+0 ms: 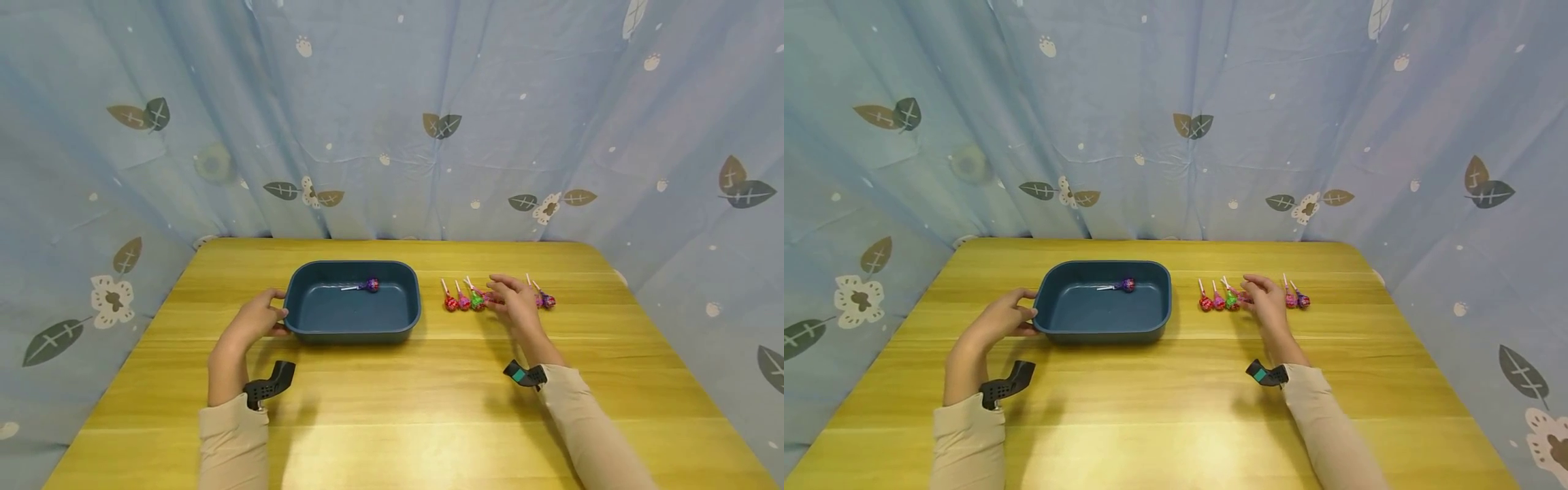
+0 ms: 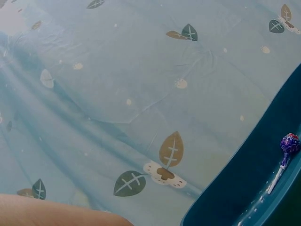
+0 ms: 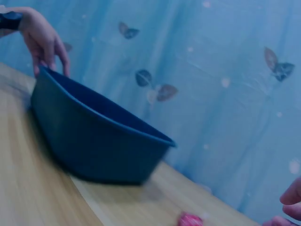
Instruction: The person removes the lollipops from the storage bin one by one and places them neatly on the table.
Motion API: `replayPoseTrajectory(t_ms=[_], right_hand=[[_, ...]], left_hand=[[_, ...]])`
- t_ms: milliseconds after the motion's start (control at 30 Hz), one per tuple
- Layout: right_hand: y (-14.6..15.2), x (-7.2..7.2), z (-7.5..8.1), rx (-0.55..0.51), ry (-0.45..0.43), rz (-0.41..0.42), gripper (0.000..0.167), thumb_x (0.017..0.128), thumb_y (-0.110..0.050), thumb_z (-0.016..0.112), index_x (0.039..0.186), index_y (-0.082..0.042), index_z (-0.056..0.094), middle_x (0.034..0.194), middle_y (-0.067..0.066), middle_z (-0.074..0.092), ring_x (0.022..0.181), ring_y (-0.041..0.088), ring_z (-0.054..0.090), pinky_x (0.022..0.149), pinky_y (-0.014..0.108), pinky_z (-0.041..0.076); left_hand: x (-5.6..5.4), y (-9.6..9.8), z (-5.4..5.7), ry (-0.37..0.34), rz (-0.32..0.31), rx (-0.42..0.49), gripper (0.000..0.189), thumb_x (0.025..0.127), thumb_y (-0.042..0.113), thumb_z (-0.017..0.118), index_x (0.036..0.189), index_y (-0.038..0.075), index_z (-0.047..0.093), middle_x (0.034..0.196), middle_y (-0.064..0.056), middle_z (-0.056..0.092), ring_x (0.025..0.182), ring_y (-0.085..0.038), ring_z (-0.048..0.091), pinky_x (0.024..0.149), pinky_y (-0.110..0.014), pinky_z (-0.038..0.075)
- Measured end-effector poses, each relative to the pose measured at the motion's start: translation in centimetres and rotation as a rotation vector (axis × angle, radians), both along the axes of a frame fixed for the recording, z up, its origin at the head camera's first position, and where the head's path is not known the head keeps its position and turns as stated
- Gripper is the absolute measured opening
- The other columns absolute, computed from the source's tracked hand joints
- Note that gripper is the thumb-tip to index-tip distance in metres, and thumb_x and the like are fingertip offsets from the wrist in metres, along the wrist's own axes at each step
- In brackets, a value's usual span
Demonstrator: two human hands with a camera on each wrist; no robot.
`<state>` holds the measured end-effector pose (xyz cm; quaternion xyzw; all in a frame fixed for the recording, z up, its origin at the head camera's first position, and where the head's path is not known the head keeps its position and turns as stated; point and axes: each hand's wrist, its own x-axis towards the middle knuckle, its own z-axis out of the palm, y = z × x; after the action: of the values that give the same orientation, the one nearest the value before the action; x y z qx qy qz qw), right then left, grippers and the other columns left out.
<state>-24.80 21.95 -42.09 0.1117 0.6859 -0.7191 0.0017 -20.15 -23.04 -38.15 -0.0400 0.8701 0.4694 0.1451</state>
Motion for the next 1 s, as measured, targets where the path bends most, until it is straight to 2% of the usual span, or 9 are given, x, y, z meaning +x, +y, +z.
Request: replayPoseTrajectory(t_ms=[100, 233, 433, 500, 767, 900, 1000], right_hand=[[-1.8, -0.2, 0.3, -0.019, -0.016, 0.064, 0.043, 0.101, -0.015, 0.052, 0.140, 0.001, 0.046, 0.131, 0.017, 0.049, 0.110, 0.029, 0.055, 0.088, 0.032, 0.053], [-4.3, -0.5, 0.5, -0.042, -0.013, 0.120, 0.041, 0.101, -0.014, 0.052, 0.139, 0.001, 0.047, 0.135, 0.020, 0.047, 0.117, 0.035, 0.051, 0.089, 0.036, 0.052], [-7.1, -0.9, 0.7, 0.020, 0.005, 0.194, 0.036, 0.098, -0.013, 0.056, 0.132, -0.001, 0.054, 0.122, 0.020, 0.055, 0.112, 0.042, 0.054, 0.089, 0.045, 0.052], [-7.8, -1.0, 0.9, 0.038, 0.016, 0.215, 0.035, 0.097, -0.013, 0.058, 0.130, -0.002, 0.056, 0.119, 0.017, 0.057, 0.109, 0.040, 0.056, 0.089, 0.045, 0.052], [-10.3, -1.7, 1.9, 0.016, 0.070, 0.287, 0.040, 0.097, -0.012, 0.058, 0.134, 0.002, 0.053, 0.124, 0.024, 0.056, 0.100, 0.033, 0.061, 0.087, 0.046, 0.053], [-11.7, -1.9, 2.5, 0.026, 0.083, 0.338, 0.040, 0.098, -0.009, 0.055, 0.135, 0.005, 0.049, 0.122, 0.027, 0.055, 0.099, 0.036, 0.060, 0.083, 0.041, 0.055], [-12.9, -1.9, 2.8, 0.083, 0.092, 0.360, 0.039, 0.100, -0.012, 0.054, 0.135, 0.004, 0.049, 0.120, 0.028, 0.056, 0.100, 0.040, 0.059, 0.084, 0.042, 0.055]], left_hand=[[0.0, 0.0, 0.0, -0.005, 0.005, 0.004, 0.047, 0.102, 0.002, 0.043, 0.143, -0.012, 0.026, 0.120, -0.035, 0.050, 0.088, -0.034, 0.067, 0.077, -0.041, 0.056], [0.1, -0.2, 0.0, -0.013, 0.007, 0.017, 0.048, 0.102, 0.002, 0.042, 0.144, -0.012, 0.025, 0.119, -0.035, 0.052, 0.091, -0.036, 0.067, 0.078, -0.041, 0.056], [0.1, -0.1, -0.1, -0.011, -0.001, 0.022, 0.048, 0.102, 0.001, 0.042, 0.144, -0.012, 0.024, 0.118, -0.036, 0.052, 0.091, -0.037, 0.067, 0.077, -0.041, 0.057], [0.1, -0.1, -0.1, -0.009, -0.007, 0.023, 0.048, 0.102, 0.001, 0.042, 0.144, -0.013, 0.024, 0.117, -0.036, 0.052, 0.091, -0.038, 0.067, 0.076, -0.041, 0.057], [0.0, 0.0, -0.2, -0.011, -0.005, 0.026, 0.048, 0.102, 0.002, 0.042, 0.143, -0.013, 0.024, 0.116, -0.035, 0.052, 0.091, -0.038, 0.066, 0.077, -0.041, 0.057], [0.0, -0.1, -0.1, -0.007, -0.011, 0.006, 0.048, 0.102, 0.003, 0.043, 0.143, -0.013, 0.025, 0.117, -0.035, 0.052, 0.090, -0.037, 0.067, 0.077, -0.041, 0.056], [0.0, -0.1, 0.0, -0.003, -0.019, 0.000, 0.048, 0.102, 0.003, 0.043, 0.143, -0.013, 0.025, 0.116, -0.036, 0.053, 0.090, -0.037, 0.067, 0.078, -0.042, 0.056]])
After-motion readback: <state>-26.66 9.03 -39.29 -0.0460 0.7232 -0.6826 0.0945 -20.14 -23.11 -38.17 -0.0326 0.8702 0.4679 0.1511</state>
